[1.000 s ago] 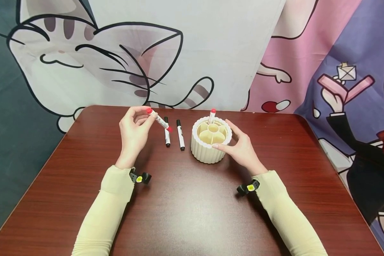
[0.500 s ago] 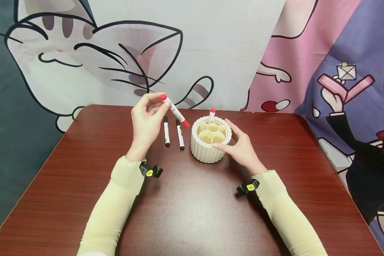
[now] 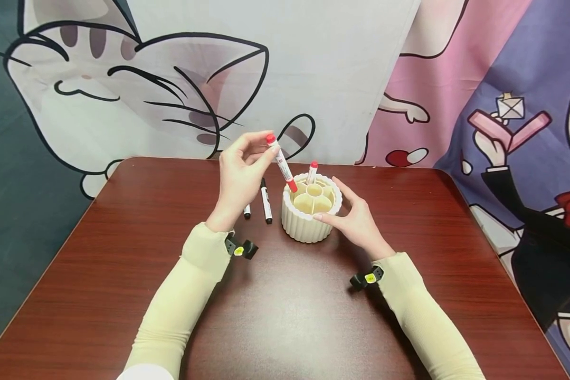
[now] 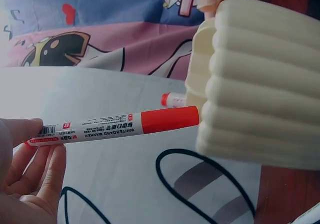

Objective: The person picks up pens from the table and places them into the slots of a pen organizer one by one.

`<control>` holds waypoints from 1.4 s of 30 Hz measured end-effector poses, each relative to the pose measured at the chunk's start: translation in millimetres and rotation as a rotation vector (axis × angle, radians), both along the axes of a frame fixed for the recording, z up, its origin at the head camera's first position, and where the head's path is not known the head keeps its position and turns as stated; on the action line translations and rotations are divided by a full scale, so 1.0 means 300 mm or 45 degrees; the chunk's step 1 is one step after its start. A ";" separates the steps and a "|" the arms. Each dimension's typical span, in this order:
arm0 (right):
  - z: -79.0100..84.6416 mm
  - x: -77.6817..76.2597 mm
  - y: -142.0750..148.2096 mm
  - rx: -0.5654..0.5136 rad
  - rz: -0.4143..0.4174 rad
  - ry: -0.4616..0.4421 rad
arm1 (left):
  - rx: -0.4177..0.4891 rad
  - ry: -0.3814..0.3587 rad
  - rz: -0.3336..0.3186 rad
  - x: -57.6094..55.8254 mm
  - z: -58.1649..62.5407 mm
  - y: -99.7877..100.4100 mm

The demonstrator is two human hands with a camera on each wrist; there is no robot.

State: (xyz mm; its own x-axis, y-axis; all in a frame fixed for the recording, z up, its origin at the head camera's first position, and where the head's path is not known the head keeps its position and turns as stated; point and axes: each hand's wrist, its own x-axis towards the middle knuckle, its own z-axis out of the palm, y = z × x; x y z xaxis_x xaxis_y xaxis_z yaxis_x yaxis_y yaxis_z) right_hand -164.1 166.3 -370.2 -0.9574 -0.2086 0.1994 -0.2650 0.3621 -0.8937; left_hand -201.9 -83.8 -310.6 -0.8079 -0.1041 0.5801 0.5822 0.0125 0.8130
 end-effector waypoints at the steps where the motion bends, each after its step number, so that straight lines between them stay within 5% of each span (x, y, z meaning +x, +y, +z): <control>1: 0.000 -0.001 0.000 -0.002 0.001 0.002 | -0.007 -0.006 -0.001 -0.002 -0.003 0.006; 8: -0.004 -0.005 -0.001 -0.007 0.014 0.009 | -0.100 -0.072 0.011 -0.002 -0.042 0.031; 19: 0.011 0.005 -0.006 0.012 0.000 0.005 | -0.203 -0.226 -0.036 0.064 -0.060 0.062; 27: -0.064 -0.039 0.015 -0.011 0.003 0.012 | -0.249 -0.224 -0.037 -0.003 -0.183 0.066; 32: -0.118 -0.066 0.031 -0.029 -0.003 0.029 | -0.259 -0.224 -0.059 -0.012 -0.200 0.060; 42: -0.126 -0.062 0.042 -0.012 -0.013 0.037 | -0.286 -0.155 -0.064 -0.007 -0.205 0.044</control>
State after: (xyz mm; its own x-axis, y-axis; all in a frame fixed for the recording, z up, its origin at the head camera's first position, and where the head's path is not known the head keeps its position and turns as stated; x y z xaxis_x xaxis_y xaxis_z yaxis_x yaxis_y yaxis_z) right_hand -182.6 178.9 -408.1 -0.9532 -0.1971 0.2293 -0.2876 0.3566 -0.8889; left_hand -204.0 -70.5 -372.2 -0.8741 0.0588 0.4821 0.4846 0.1741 0.8573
